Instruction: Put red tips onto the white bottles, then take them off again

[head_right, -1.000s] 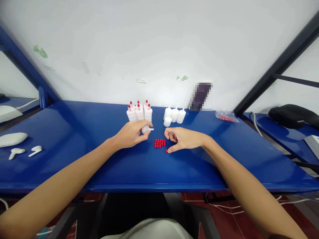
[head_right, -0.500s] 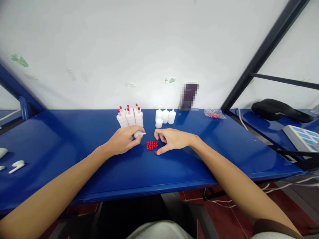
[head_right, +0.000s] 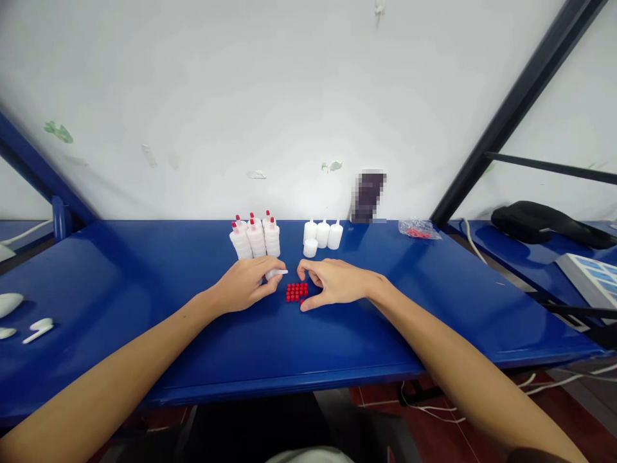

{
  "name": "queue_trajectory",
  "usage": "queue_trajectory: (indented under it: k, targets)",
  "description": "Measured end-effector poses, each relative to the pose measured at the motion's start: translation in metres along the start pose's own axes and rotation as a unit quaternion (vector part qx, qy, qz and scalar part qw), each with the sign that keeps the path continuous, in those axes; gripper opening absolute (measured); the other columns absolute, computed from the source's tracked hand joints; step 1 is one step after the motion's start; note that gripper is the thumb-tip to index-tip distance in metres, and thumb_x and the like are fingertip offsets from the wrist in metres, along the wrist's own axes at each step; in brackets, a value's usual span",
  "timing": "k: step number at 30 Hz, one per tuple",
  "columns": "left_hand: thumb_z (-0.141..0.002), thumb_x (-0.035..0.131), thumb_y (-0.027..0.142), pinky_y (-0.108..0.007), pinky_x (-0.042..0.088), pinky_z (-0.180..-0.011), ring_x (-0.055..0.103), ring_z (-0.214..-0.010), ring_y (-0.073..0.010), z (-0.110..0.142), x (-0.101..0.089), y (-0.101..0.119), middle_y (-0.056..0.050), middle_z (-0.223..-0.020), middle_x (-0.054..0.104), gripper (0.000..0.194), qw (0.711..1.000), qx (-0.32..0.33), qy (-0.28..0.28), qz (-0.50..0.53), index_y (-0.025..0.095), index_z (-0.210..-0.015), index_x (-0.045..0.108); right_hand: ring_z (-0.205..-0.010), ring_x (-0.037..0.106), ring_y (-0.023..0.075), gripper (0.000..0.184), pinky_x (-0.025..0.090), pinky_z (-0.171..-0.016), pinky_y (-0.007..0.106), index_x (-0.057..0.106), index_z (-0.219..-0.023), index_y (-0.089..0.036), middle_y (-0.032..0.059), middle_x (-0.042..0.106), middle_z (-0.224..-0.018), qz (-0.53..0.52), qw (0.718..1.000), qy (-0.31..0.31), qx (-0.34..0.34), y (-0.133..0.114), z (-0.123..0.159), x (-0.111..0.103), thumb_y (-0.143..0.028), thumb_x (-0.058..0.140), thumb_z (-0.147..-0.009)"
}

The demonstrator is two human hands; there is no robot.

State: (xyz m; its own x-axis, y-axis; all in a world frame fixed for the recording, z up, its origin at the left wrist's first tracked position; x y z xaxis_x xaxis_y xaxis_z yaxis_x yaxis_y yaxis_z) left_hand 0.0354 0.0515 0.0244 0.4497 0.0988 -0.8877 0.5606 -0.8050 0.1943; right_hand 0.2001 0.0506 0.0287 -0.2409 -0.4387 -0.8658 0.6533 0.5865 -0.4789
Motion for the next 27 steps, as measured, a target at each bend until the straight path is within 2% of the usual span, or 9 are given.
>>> queue_trajectory:
  k: [6,14,18,22,24,27]
  targets:
    - [-0.098,0.041,0.034,-0.027,0.045,-0.070,0.063,-0.078,-0.0159,0.000,0.000,0.000,-0.004,-0.099,0.069,0.026,1.000,-0.008,-0.006,0.011,0.019,-0.112,0.057,-0.057,0.042,0.0111,0.053,0.029,-0.056,0.024,0.049,-0.106,-0.021,-0.0072,0.046,-0.066,-0.003,1.000,0.005,-0.015,0.001,0.000,0.000,-0.061,0.069,-0.077]
    - [-0.097,0.042,0.035,-0.025,0.039,-0.062,0.061,-0.071,-0.0141,-0.002,0.000,0.013,-0.001,-0.091,0.068,0.025,1.000,0.014,-0.005,0.007,0.020,-0.109,0.058,-0.058,0.044,0.0123,0.050,0.031,-0.056,0.025,0.051,-0.108,-0.020,-0.0054,0.048,-0.067,-0.005,1.000,0.004,-0.012,0.001,-0.001,0.000,-0.058,0.066,-0.080]
    - [-0.099,0.042,0.044,-0.024,0.037,-0.058,0.060,-0.065,-0.0131,-0.003,-0.003,0.011,0.001,-0.082,0.069,0.030,0.999,-0.017,-0.005,0.050,0.020,-0.105,0.058,-0.058,0.044,0.0124,0.049,0.031,-0.057,0.025,0.052,-0.108,-0.020,-0.0052,0.048,-0.067,0.001,1.000,0.003,-0.012,0.000,0.000,-0.001,-0.059,0.064,-0.082]
    - [-0.097,0.045,0.051,-0.024,0.034,-0.055,0.058,-0.059,-0.0127,-0.003,-0.004,0.009,0.003,-0.075,0.068,0.034,0.996,-0.044,-0.013,0.073,0.022,-0.110,0.057,-0.057,0.044,0.0122,0.047,0.031,-0.056,0.025,0.052,-0.108,-0.020,-0.0054,0.048,-0.066,0.013,1.000,0.008,-0.012,-0.001,0.002,-0.002,-0.058,0.064,-0.083]
    - [-0.096,0.047,0.054,-0.023,0.034,-0.055,0.058,-0.059,-0.0125,-0.003,-0.003,0.008,0.004,-0.075,0.068,0.036,0.995,-0.052,-0.016,0.081,0.023,-0.112,0.056,-0.057,0.045,0.0123,0.044,0.031,-0.056,0.025,0.053,-0.106,-0.020,-0.0046,0.049,-0.067,0.016,0.999,0.036,-0.018,-0.003,0.002,-0.003,-0.058,0.061,-0.085]
    - [-0.095,0.049,0.055,-0.023,0.035,-0.056,0.059,-0.061,-0.0119,-0.002,-0.004,0.010,0.004,-0.076,0.066,0.036,0.995,-0.051,-0.008,0.088,0.023,-0.110,0.055,-0.060,0.046,0.0127,0.035,0.033,-0.059,0.026,0.055,-0.098,-0.020,-0.0022,0.053,-0.071,0.011,0.989,0.139,-0.047,-0.013,0.001,-0.009,-0.054,0.052,-0.092]
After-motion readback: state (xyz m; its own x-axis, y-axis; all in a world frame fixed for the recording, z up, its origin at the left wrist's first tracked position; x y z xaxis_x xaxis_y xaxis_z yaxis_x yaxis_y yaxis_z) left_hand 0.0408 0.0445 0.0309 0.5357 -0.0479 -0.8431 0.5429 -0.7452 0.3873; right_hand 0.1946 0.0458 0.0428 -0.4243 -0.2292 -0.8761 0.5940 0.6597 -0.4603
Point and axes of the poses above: each hand's wrist, its own z-axis away from the middle knuckle, its own x-axis out of the palm, y = z × x, the point moved 6 cm from there along -z, towards the middle knuckle
